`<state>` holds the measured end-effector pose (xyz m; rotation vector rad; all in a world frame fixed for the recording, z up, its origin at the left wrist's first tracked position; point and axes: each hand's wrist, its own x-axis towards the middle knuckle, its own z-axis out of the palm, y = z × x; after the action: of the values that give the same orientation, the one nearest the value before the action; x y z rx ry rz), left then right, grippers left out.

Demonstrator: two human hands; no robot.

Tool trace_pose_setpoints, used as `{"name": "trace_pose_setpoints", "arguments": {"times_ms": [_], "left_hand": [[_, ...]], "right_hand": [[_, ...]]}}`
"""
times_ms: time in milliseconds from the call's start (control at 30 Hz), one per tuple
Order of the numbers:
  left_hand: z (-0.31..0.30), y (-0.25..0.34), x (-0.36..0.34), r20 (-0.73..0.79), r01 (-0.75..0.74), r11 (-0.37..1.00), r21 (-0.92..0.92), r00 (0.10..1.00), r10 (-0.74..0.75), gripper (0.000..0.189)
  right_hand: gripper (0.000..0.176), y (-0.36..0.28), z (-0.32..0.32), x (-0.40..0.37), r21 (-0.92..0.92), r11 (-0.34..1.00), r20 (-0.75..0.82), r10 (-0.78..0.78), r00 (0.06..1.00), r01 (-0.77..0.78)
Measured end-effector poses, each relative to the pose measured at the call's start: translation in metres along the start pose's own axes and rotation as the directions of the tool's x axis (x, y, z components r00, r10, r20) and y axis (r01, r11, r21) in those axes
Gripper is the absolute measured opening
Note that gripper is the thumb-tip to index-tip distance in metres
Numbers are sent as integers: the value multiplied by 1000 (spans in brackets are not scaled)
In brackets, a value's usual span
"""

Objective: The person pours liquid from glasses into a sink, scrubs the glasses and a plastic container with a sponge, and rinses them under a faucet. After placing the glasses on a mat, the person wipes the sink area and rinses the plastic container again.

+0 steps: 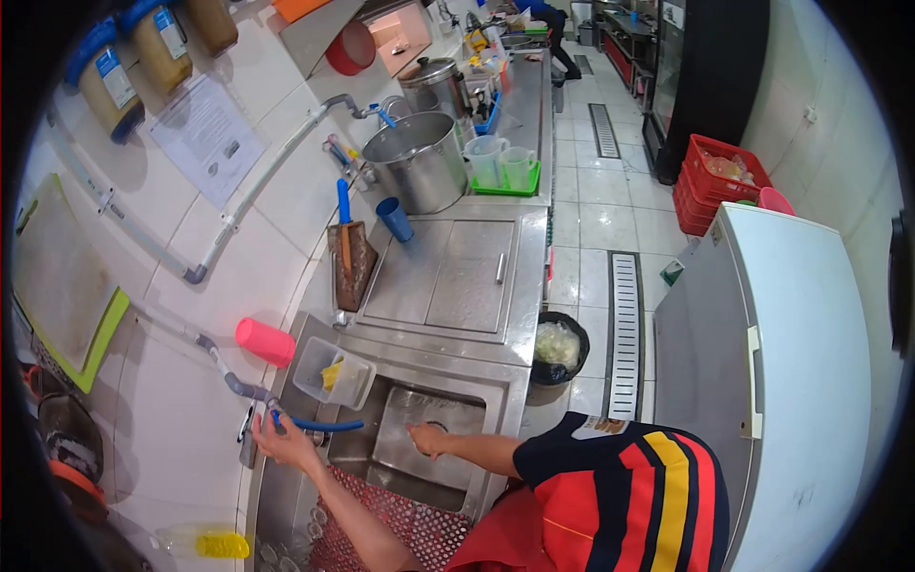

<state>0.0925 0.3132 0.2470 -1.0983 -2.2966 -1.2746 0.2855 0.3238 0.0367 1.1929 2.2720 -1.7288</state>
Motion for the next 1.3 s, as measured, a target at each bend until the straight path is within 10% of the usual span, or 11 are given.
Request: {"name": "trace_pose_setpoints", "arguments": {"times_ms": [67,133,233,333,433,600,733,833,967,1300], "left_hand": [[-1,-1,-1,-27,11,996,90,1000,-9,31],[8,7,-8,-94,96,988,119,992,-85,35],[13,78,-37,-384,201,964,171,915,-123,39],[27,146,-87,-305,-181,983,-6,937,171,37],[53,216,-158,-137,-332,916,-225,941,308,29],[132,308,-293,189,-277,835,-476,895,404,18],[192,363,-362,739,150,819,-554,542,400,18],[228,399,-376,717,-287,724,-627,150,681,24],[283,442,-377,809,-217,785,-580,-45,586,32],[508,613,-331,885,360,811,-461,253,391,18]], "right_hand": [[54,29,19,10,-197,976,-27,-99,995,91],[52,92,75,42,-549,707,-198,-628,752,446],[45,70,38,-21,-426,604,-202,-789,580,674],[39,62,-13,-89,170,701,-80,-691,718,693],[42,70,-97,-182,482,837,120,-355,927,258],[34,242,-194,-241,281,918,-170,-240,956,281],[32,375,-284,-293,48,997,-380,-31,924,53],[33,441,-344,-326,94,985,-457,172,873,-144],[21,540,-386,-324,688,703,-342,535,773,-183],[21,656,-583,-324,703,634,-286,667,688,-322]]}}
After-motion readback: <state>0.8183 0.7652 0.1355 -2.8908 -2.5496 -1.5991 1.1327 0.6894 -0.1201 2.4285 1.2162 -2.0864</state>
